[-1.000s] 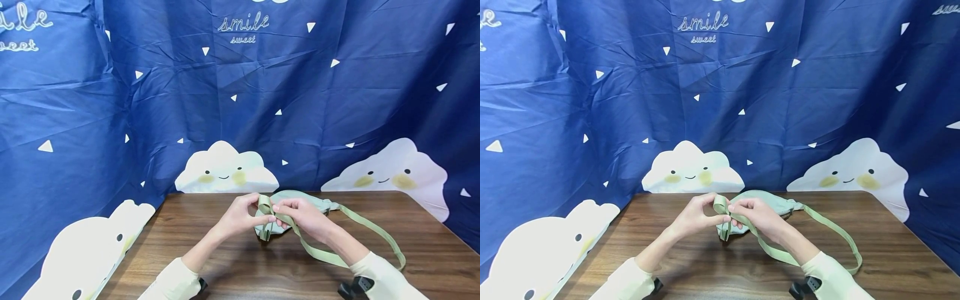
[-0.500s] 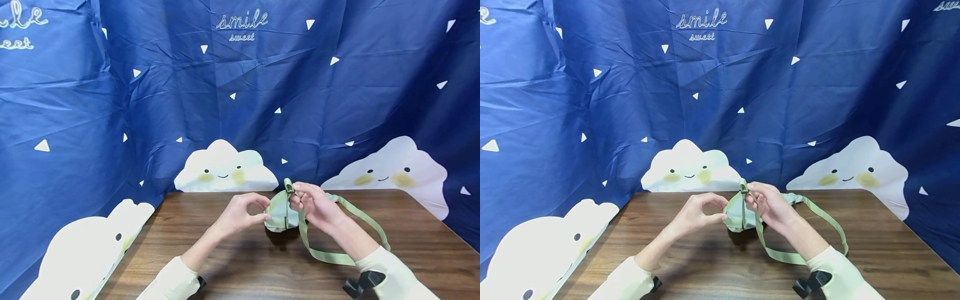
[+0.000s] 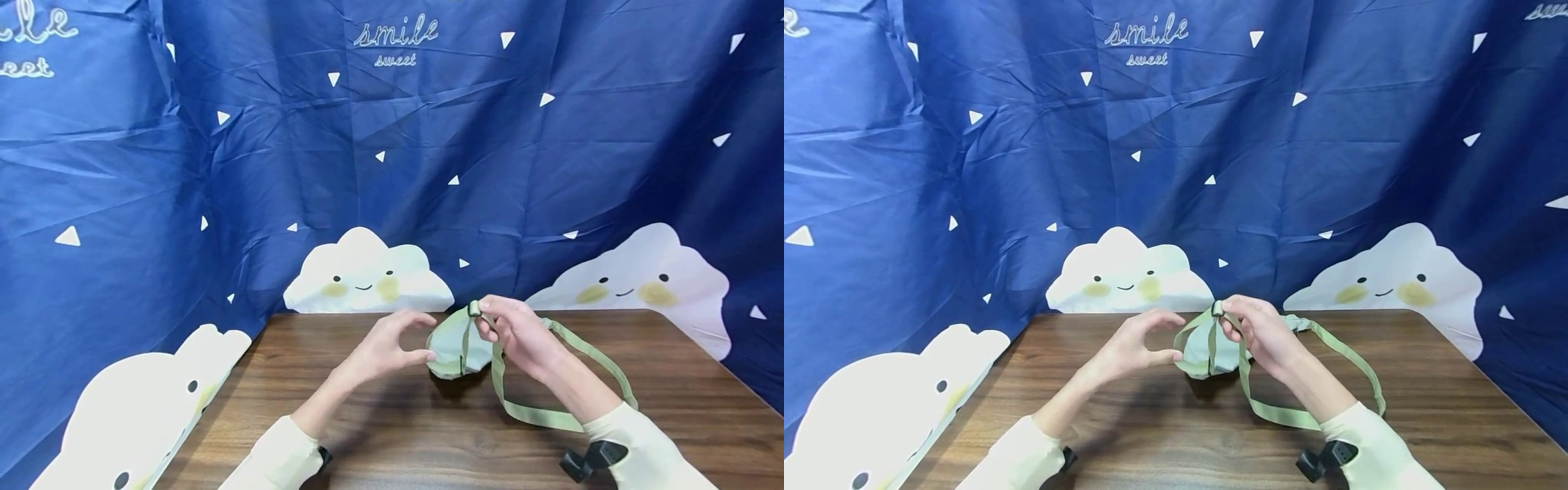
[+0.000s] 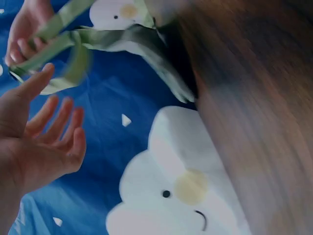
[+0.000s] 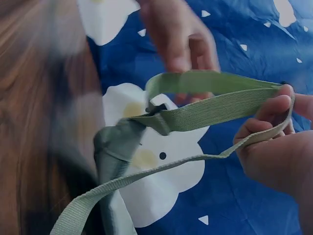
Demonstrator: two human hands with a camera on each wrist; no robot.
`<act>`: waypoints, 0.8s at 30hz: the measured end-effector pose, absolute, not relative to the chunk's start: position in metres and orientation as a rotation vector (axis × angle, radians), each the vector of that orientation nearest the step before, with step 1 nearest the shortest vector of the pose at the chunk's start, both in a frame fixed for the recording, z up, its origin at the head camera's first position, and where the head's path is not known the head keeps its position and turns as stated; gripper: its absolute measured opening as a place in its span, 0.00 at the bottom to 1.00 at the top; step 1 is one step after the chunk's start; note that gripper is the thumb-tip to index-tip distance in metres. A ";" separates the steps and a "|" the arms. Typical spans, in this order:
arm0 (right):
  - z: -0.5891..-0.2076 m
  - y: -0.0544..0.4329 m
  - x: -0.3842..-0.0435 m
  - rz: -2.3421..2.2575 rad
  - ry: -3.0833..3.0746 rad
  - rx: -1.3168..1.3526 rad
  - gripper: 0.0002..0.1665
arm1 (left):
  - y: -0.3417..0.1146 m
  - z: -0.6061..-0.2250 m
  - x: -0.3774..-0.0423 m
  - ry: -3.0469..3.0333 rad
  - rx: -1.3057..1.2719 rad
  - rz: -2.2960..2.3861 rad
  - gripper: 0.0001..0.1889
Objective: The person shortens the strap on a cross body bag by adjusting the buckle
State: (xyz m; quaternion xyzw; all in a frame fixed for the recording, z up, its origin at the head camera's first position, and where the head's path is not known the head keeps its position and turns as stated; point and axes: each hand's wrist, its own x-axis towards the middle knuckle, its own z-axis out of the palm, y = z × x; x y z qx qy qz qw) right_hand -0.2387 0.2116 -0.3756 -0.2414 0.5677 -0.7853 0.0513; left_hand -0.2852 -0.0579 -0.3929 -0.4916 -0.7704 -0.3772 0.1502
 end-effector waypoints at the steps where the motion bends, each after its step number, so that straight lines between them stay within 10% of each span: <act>1: -0.377 0.209 -0.238 -2.354 1.801 -0.728 0.15 | -0.055 -0.391 -0.282 -2.176 -1.426 -1.046 0.27; 24: -0.385 0.201 -0.239 -1.940 2.180 -0.834 0.15 | -0.046 -0.364 -0.240 -1.918 -1.388 -1.272 0.15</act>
